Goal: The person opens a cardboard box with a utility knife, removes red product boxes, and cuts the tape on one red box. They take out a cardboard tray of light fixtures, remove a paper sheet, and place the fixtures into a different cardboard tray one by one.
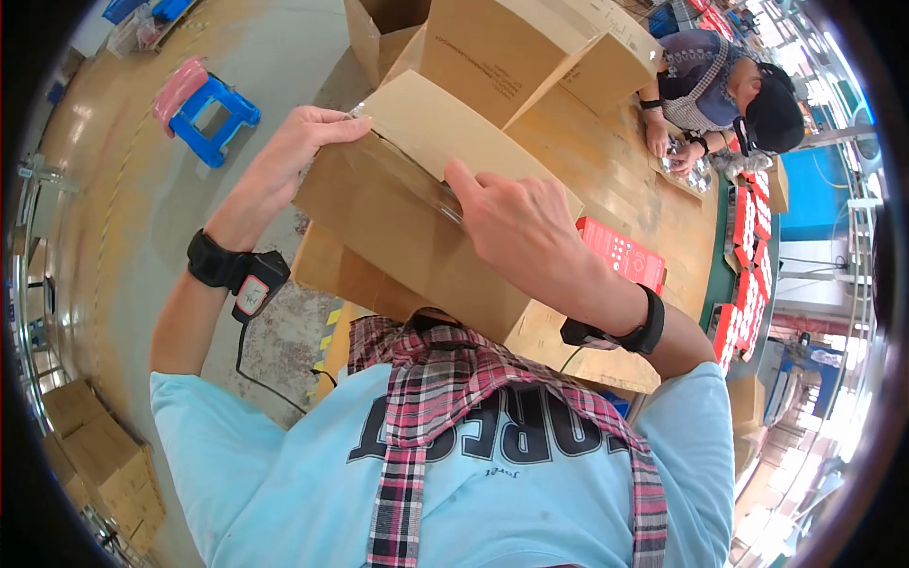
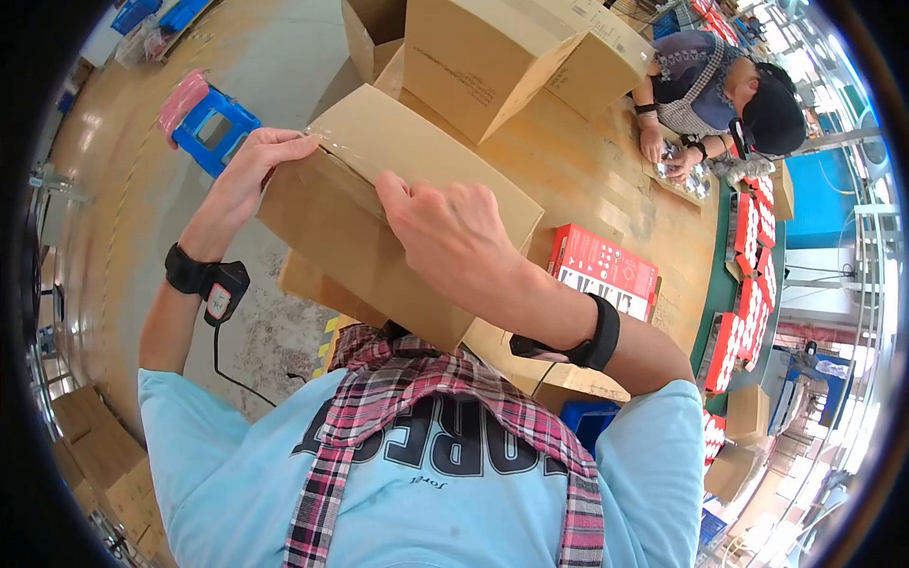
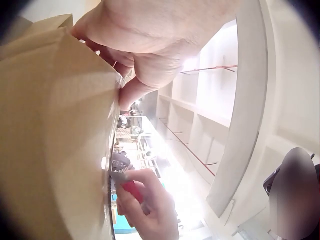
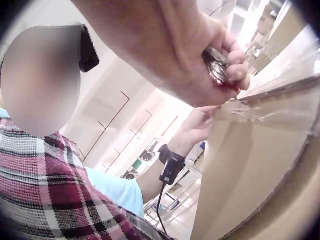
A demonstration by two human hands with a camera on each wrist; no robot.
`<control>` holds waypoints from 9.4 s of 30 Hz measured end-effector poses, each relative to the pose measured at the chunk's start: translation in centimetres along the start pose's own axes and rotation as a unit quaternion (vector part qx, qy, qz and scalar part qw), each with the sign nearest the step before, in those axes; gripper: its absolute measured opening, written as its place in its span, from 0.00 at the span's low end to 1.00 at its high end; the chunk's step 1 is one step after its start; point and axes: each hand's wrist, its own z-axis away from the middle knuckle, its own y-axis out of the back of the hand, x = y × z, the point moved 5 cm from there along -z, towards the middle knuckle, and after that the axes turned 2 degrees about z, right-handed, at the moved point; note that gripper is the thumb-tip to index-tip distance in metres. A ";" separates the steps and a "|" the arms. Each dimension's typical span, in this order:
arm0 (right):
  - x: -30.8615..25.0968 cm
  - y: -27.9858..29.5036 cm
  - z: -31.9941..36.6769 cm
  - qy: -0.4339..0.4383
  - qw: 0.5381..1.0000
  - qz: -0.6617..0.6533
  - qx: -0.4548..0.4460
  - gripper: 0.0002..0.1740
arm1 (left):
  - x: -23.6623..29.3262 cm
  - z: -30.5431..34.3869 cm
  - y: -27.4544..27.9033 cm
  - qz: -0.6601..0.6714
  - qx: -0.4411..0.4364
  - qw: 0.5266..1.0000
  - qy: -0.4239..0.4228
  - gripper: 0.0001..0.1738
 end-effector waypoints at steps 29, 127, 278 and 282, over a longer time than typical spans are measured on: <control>24.7 -35.2 34.6 -0.580 0.191 -0.543 0.577 0.17 | -2.7 -0.9 6.3 -0.185 0.001 0.982 0.048 0.16; 13.3 2.7 2.2 -0.044 0.977 -0.165 0.128 0.22 | 0.4 18.6 -13.3 -0.547 -0.027 0.751 -0.368 0.10; 10.7 22.7 21.7 -0.033 0.796 -0.105 0.595 0.18 | 12.0 3.6 -5.2 -0.021 0.088 0.926 -0.367 0.28; 7.5 18.1 15.8 -0.006 0.834 -0.150 0.531 0.17 | 2.7 3.1 -1.0 0.099 0.078 0.930 -0.345 0.28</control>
